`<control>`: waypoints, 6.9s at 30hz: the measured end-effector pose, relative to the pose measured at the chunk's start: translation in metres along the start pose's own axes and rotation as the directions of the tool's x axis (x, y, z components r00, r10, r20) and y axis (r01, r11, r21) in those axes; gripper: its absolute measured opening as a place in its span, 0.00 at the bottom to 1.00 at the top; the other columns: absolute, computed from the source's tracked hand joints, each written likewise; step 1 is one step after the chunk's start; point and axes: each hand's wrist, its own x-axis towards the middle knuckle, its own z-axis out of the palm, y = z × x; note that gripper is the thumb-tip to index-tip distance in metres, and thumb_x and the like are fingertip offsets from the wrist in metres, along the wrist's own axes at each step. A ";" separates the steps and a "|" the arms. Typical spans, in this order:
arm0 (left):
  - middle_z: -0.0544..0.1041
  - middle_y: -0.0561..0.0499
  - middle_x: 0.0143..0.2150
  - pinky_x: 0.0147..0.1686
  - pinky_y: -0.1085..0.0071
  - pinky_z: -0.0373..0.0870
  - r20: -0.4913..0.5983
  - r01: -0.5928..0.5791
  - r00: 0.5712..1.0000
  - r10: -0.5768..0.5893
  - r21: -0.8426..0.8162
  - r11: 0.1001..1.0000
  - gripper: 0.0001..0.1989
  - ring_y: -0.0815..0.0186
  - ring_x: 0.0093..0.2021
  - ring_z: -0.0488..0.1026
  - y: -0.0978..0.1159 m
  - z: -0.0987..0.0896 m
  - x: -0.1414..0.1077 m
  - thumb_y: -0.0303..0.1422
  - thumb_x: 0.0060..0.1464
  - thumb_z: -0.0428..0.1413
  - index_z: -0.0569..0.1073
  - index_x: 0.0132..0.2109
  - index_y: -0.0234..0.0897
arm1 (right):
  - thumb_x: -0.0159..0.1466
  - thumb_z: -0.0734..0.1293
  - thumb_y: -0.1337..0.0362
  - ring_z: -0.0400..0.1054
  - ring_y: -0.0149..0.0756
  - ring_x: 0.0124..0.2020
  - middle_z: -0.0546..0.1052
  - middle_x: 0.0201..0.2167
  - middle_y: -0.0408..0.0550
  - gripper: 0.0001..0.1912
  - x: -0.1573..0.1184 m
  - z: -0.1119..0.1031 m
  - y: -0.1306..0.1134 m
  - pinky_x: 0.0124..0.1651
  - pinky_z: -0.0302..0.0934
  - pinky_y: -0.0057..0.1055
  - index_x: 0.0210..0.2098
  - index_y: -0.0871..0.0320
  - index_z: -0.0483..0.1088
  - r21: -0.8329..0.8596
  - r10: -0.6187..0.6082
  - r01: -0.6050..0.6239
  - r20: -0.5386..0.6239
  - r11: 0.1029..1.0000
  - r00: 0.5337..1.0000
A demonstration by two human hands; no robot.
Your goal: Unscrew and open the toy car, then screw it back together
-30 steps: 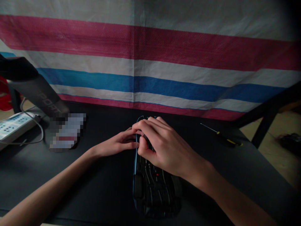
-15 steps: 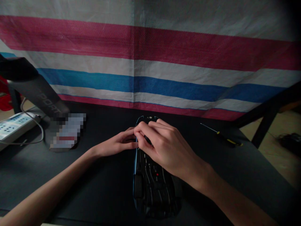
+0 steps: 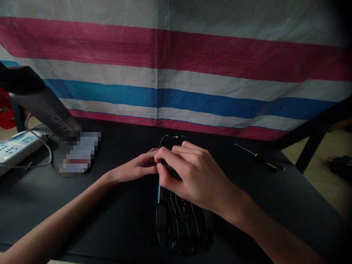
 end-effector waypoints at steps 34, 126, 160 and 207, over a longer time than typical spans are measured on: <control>0.72 0.44 0.57 0.59 0.61 0.66 0.030 0.011 0.999 -0.012 0.026 1.000 0.20 0.53 0.60 0.68 0.000 -0.003 0.001 0.42 0.64 0.57 0.72 0.58 0.39 | 0.71 0.59 0.69 0.69 0.39 0.40 0.77 0.39 0.50 0.06 -0.002 -0.006 0.002 0.49 0.61 0.38 0.44 0.60 0.67 0.077 0.030 -0.035 0.070 0.996 0.997; 0.68 0.44 0.65 0.63 0.58 0.62 0.063 0.035 0.998 -0.030 -0.069 0.997 0.23 0.53 0.64 0.65 -0.001 -0.002 0.001 0.41 0.63 0.59 0.69 0.62 0.41 | 0.67 0.65 0.68 0.68 0.41 0.40 0.77 0.40 0.50 0.09 -0.003 -0.003 0.005 0.49 0.59 0.38 0.46 0.60 0.69 -0.001 0.086 -0.086 0.001 0.996 0.996; 0.75 0.45 0.52 0.57 0.60 0.67 0.025 0.009 1.000 -0.010 0.025 1.000 0.17 0.53 0.56 0.69 -0.002 -0.002 0.001 0.43 0.63 0.57 0.74 0.52 0.36 | 0.74 0.59 0.64 0.69 0.41 0.39 0.77 0.37 0.49 0.07 0.002 0.009 -0.005 0.46 0.61 0.41 0.42 0.59 0.67 -0.108 0.129 -0.134 -0.059 0.985 0.990; 0.75 0.46 0.58 0.59 0.59 0.67 0.002 0.016 1.000 -0.016 -0.062 0.998 0.15 0.54 0.58 0.71 0.003 0.006 0.000 0.37 0.62 0.59 0.73 0.54 0.39 | 0.73 0.61 0.67 0.70 0.39 0.50 0.78 0.49 0.48 0.14 0.011 -0.017 0.002 0.56 0.61 0.36 0.56 0.57 0.69 0.099 0.140 -0.151 0.111 0.984 0.984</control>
